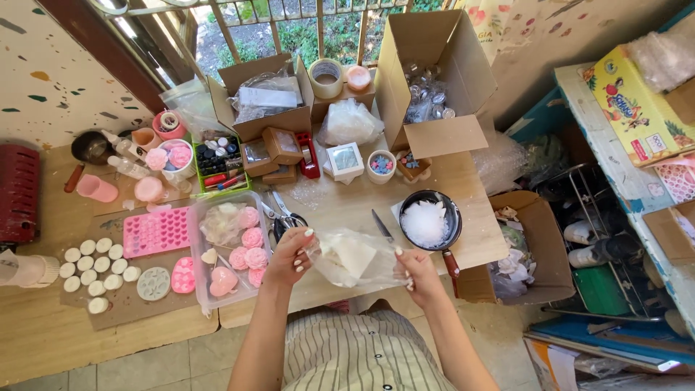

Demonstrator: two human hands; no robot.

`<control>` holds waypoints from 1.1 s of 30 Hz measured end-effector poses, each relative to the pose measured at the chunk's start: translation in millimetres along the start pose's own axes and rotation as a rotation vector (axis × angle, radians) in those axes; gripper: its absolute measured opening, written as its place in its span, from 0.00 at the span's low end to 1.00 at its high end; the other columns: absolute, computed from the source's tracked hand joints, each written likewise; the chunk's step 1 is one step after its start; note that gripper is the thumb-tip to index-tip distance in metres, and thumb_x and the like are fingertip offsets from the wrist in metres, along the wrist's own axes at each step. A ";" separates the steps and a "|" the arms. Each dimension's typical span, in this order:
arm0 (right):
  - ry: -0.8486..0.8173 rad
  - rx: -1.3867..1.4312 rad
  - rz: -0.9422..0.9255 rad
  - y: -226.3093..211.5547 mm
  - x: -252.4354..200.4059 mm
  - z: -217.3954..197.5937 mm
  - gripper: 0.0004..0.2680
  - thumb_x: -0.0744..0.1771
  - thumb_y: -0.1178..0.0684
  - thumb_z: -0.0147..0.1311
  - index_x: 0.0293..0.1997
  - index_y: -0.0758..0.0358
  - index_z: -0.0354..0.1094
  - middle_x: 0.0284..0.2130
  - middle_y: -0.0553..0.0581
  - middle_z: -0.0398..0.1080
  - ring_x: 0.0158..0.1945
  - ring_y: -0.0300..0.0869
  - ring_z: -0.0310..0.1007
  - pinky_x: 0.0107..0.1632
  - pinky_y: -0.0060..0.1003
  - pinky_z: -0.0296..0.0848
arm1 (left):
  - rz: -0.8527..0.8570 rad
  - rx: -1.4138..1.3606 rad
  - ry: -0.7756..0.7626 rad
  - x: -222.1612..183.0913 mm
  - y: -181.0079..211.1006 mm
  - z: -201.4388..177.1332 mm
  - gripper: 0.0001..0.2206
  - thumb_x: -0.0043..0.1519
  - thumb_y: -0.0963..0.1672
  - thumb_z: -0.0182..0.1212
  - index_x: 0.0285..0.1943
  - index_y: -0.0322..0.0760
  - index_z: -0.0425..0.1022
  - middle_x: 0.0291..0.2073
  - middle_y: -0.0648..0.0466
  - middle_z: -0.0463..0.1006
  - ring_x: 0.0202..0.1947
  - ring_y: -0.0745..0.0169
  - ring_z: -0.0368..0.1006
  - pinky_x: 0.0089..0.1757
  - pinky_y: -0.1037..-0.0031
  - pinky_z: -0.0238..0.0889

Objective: Cutting blocks of wax and preparing materials for candle production.

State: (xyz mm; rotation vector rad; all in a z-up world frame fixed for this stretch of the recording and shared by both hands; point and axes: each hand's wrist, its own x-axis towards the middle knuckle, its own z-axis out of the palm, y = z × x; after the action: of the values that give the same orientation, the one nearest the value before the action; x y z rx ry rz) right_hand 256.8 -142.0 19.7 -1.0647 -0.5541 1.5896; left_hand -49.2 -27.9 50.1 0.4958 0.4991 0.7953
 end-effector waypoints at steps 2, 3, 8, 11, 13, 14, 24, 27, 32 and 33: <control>0.074 0.166 0.072 -4.6 -1.2 1.9 0.16 0.68 0.51 0.60 0.19 0.55 0.57 0.14 0.44 0.54 0.15 0.33 0.49 0.20 0.30 0.51 | 0.044 -0.167 -0.112 -0.2 0.0 4.6 0.16 0.68 0.43 0.58 0.25 0.39 0.64 0.16 0.64 0.59 0.12 0.79 0.52 0.15 0.84 0.44; 0.077 0.168 0.075 -2.9 -0.6 1.7 0.16 0.68 0.51 0.60 0.19 0.55 0.57 0.14 0.44 0.54 0.15 0.33 0.49 0.20 0.30 0.51 | 0.040 -0.169 -0.109 3.8 -4.7 1.3 0.16 0.68 0.43 0.58 0.25 0.39 0.64 0.16 0.64 0.59 0.12 0.79 0.52 0.15 0.84 0.44; 0.384 -0.070 0.213 14.3 28.0 -8.7 0.10 0.66 0.51 0.61 0.24 0.58 0.65 0.14 0.44 0.56 0.13 0.31 0.49 0.18 0.30 0.46 | -0.120 -0.210 0.108 33.4 -28.4 -16.9 0.13 0.66 0.43 0.58 0.26 0.42 0.65 0.13 0.63 0.58 0.10 0.77 0.53 0.15 0.84 0.44; 0.415 -0.302 0.112 31.8 57.8 -24.9 0.12 0.66 0.48 0.60 0.24 0.63 0.67 0.13 0.47 0.58 0.13 0.33 0.54 0.18 0.31 0.50 | -0.220 -0.293 0.182 59.0 -36.4 -30.5 0.17 0.64 0.46 0.60 0.23 0.44 0.62 0.11 0.63 0.58 0.10 0.74 0.54 0.14 0.81 0.42; 0.392 -0.450 0.069 41.8 89.2 -38.1 0.12 0.66 0.49 0.58 0.23 0.65 0.67 0.13 0.49 0.61 0.14 0.33 0.57 0.18 0.31 0.54 | -0.167 -0.111 0.207 97.4 -27.8 -33.2 0.17 0.64 0.45 0.60 0.23 0.45 0.61 0.11 0.62 0.58 0.11 0.72 0.54 0.15 0.79 0.44; 0.359 -0.601 0.016 46.6 105.0 -44.9 0.12 0.66 0.50 0.56 0.23 0.66 0.68 0.13 0.50 0.64 0.14 0.34 0.60 0.19 0.32 0.58 | -0.104 0.074 0.223 116.9 -23.6 -34.5 0.17 0.64 0.45 0.61 0.23 0.45 0.61 0.12 0.62 0.59 0.11 0.70 0.55 0.17 0.76 0.46; 0.259 -0.738 0.103 105.3 147.8 -63.2 0.13 0.67 0.47 0.56 0.25 0.66 0.69 0.16 0.50 0.66 0.16 0.35 0.64 0.20 0.32 0.62 | -0.193 0.544 0.490 185.0 -12.8 -76.1 0.12 0.62 0.45 0.58 0.25 0.39 0.67 0.16 0.57 0.70 0.16 0.66 0.68 0.19 0.76 0.56; 0.293 -0.540 0.169 130.7 128.7 -75.0 0.12 0.68 0.48 0.53 0.31 0.67 0.69 0.19 0.52 0.68 0.17 0.35 0.66 0.21 0.32 0.66 | -0.195 0.599 0.526 188.2 -33.3 -97.0 0.11 0.61 0.46 0.58 0.26 0.38 0.69 0.17 0.56 0.71 0.16 0.66 0.70 0.19 0.76 0.57; 0.563 -0.662 0.009 128.2 86.1 -41.6 0.10 0.66 0.51 0.48 0.45 0.68 0.67 0.25 0.59 0.72 0.27 0.49 0.73 0.32 0.44 0.71 | 0.130 0.909 0.754 187.3 -67.7 -108.9 0.11 0.61 0.47 0.61 0.31 0.35 0.73 0.21 0.51 0.74 0.25 0.52 0.72 0.29 0.64 0.61; 0.566 -0.661 0.011 131.7 81.8 -34.1 0.10 0.66 0.51 0.48 0.45 0.68 0.67 0.25 0.59 0.72 0.27 0.49 0.73 0.32 0.44 0.71 | 0.128 0.909 0.751 168.8 -60.5 -73.3 0.11 0.61 0.47 0.61 0.31 0.35 0.73 0.21 0.51 0.74 0.25 0.52 0.72 0.29 0.64 0.61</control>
State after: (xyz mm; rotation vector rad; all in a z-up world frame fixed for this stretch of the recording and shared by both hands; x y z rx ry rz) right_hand 217.1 -110.8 -130.8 -1.9288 -0.6919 1.0384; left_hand 41.5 81.7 -81.3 1.0743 1.5696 0.8391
